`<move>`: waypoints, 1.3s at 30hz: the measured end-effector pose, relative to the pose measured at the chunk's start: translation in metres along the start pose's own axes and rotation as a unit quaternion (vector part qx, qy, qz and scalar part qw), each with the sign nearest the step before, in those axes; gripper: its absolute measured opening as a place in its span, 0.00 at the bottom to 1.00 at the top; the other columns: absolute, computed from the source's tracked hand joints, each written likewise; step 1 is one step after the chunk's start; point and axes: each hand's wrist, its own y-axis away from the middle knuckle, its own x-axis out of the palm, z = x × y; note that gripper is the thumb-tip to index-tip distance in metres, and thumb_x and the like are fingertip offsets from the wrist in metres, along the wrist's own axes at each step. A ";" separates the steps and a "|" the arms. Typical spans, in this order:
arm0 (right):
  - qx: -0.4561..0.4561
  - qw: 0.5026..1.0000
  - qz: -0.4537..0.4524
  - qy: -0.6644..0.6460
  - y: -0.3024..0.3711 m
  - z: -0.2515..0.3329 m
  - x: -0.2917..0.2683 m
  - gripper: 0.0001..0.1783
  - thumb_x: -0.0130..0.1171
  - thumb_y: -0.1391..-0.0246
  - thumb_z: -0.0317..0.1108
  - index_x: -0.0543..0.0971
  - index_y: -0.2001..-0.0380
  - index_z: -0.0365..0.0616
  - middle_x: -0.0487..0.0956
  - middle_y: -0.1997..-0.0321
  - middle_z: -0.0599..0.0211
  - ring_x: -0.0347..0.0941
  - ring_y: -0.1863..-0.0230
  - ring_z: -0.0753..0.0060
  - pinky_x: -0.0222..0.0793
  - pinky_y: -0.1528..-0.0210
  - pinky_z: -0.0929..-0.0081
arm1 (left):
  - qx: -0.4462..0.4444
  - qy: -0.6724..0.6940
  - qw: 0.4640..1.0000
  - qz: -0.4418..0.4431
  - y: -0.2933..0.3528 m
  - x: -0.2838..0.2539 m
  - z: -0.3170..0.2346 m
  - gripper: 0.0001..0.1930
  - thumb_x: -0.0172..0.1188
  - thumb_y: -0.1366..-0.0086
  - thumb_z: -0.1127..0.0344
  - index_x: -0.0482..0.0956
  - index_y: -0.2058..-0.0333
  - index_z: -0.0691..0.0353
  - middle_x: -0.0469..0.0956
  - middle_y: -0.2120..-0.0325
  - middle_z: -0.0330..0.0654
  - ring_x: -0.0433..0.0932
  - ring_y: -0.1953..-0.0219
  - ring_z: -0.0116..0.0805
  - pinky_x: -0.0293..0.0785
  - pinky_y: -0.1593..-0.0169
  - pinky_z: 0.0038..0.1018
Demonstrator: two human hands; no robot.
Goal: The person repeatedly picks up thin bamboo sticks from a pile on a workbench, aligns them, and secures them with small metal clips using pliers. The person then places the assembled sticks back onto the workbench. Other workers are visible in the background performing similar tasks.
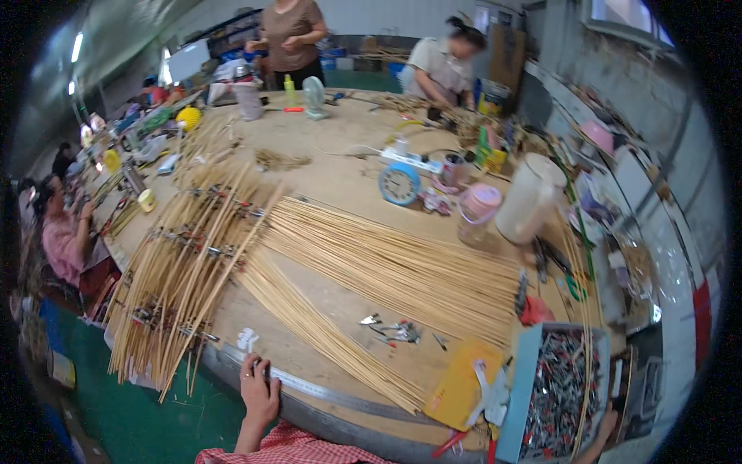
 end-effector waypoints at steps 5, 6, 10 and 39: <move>0.008 0.999 -0.016 0.028 -0.002 0.033 -0.013 0.38 0.49 0.43 0.60 0.77 0.65 0.24 0.77 0.63 0.34 0.72 0.56 0.38 0.64 0.52 0.54 | -0.013 0.001 1.000 0.000 0.002 0.001 0.002 0.23 0.62 0.47 0.66 0.70 0.51 0.62 0.64 0.47 0.55 0.59 0.40 0.60 0.56 0.38 0.49; 0.008 0.999 -0.012 0.028 -0.002 0.038 -0.013 0.38 0.49 0.43 0.60 0.77 0.65 0.25 0.77 0.62 0.34 0.72 0.55 0.38 0.64 0.52 0.54 | -0.016 0.001 1.000 0.001 0.003 0.001 0.002 0.23 0.63 0.47 0.66 0.70 0.51 0.62 0.65 0.47 0.55 0.59 0.40 0.60 0.56 0.38 0.49; 0.006 0.999 -0.004 0.033 -0.005 0.052 -0.012 0.37 0.50 0.43 0.59 0.77 0.64 0.25 0.77 0.61 0.34 0.72 0.54 0.38 0.65 0.51 0.54 | -0.026 0.007 1.000 0.004 0.003 -0.001 0.002 0.24 0.63 0.47 0.66 0.70 0.51 0.61 0.65 0.47 0.54 0.60 0.40 0.59 0.57 0.38 0.48; 0.057 0.998 -0.014 0.027 0.049 0.080 -0.034 0.30 0.52 0.44 0.53 0.78 0.63 0.30 0.76 0.56 0.34 0.72 0.49 0.38 0.66 0.47 0.54 | 0.079 -0.067 0.994 0.042 0.003 0.013 0.007 0.21 0.46 0.30 0.58 0.67 0.47 0.69 0.62 0.42 0.56 0.62 0.40 0.54 0.58 0.41 0.42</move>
